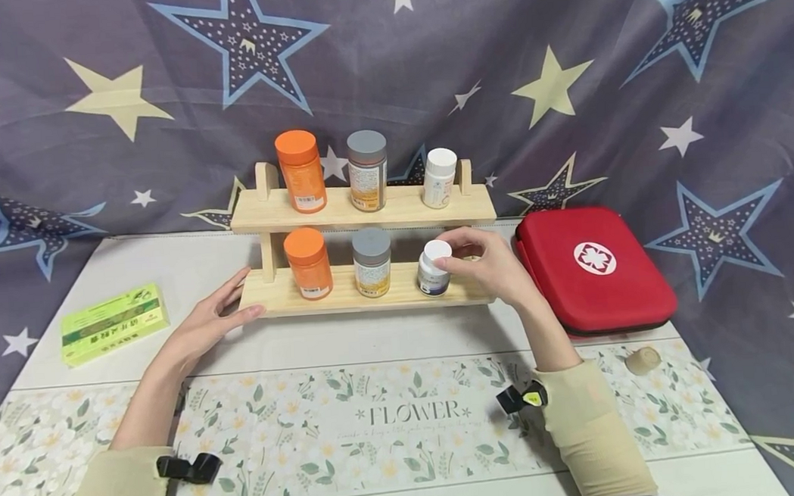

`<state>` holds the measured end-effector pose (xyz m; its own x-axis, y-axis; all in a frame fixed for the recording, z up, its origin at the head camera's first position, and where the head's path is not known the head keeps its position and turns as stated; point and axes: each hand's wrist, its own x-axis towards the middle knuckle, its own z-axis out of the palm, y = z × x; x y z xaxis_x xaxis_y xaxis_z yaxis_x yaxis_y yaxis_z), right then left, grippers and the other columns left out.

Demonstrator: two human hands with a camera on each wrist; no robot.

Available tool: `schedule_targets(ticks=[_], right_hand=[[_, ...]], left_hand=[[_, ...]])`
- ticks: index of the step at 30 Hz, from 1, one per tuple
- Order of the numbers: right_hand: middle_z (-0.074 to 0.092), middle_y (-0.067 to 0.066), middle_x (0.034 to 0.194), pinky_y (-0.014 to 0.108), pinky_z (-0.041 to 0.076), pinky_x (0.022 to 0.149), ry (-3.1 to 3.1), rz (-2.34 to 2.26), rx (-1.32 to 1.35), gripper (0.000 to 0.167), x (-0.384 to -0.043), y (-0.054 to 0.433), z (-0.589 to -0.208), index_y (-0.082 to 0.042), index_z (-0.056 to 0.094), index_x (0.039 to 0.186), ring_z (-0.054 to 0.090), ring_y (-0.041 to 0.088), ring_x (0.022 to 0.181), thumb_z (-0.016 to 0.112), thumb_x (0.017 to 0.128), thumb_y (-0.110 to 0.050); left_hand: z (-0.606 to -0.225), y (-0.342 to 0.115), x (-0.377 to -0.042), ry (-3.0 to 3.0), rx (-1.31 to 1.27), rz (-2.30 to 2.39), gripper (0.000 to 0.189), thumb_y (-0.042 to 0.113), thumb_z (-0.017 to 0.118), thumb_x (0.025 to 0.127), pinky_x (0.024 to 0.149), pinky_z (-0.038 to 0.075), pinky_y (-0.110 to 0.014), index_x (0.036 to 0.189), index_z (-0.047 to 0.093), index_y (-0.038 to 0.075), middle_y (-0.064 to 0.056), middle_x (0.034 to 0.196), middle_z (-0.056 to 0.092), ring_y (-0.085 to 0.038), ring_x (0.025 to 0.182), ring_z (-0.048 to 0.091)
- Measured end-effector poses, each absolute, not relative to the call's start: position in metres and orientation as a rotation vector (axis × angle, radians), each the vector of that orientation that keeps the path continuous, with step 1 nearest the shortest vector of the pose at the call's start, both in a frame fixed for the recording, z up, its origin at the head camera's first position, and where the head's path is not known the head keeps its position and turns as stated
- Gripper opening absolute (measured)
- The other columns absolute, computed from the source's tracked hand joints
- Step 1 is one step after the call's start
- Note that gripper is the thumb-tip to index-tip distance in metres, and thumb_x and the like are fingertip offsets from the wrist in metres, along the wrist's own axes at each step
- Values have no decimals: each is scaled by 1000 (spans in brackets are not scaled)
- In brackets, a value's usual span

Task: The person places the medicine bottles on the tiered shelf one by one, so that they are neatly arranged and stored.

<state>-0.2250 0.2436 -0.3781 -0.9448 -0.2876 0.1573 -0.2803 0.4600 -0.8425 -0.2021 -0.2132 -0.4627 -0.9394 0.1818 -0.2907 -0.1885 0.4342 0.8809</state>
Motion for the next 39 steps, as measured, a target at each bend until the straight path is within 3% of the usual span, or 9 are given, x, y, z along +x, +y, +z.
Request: schedule_targets(ticks=[10, 22, 26, 33, 39], right_hand=[[72, 0, 104, 19, 56, 83, 2644, -1600, -534, 31, -227, 245, -382, -1, 72, 120, 67, 9, 91, 79, 90, -6], [72, -4, 108, 16, 55, 86, 2640, -1571, -538, 35, -228, 246, -382, 0, 70, 125, 68, 7, 95, 77, 91, -7], [72, -1, 112, 14, 55, 87, 2636, -1569, -560, 37, -229, 247, -381, 0, 69, 128, 69, 5, 96, 77, 92, -7], [70, 16, 124, 13, 56, 88, 2669, -1565, -517, 38, -227, 248, -376, -1, 68, 131, 70, 8, 102, 75, 94, -10], [70, 19, 128, 13, 56, 86, 2702, -1597, -504, 37, -227, 249, -375, 1, 69, 129, 69, 2, 101, 74, 95, -11]], left_hand=[[-462, -214, -203, 2352, -2, 1508, 101, 48, 75, 92, 128, 14, -65, 166, 7, 36, -13, 174, 19, -39, 162, 9], [-459, -214, -201, 2346, 3, 1511, 101, 50, 74, 93, 127, 17, -65, 167, 6, 34, -13, 174, 18, -40, 162, 8], [-460, -214, -200, 2339, -5, 1516, 101, 50, 74, 92, 127, 18, -65, 166, 6, 36, -12, 174, 18, -39, 162, 8], [-459, -215, -199, 2345, -5, 1507, 102, 53, 74, 91, 128, 18, -64, 166, 7, 37, -11, 174, 19, -38, 162, 9], [-459, -214, -201, 2345, -9, 1512, 103, 53, 76, 90, 129, 15, -64, 166, 9, 37, -10, 173, 21, -36, 163, 9]])
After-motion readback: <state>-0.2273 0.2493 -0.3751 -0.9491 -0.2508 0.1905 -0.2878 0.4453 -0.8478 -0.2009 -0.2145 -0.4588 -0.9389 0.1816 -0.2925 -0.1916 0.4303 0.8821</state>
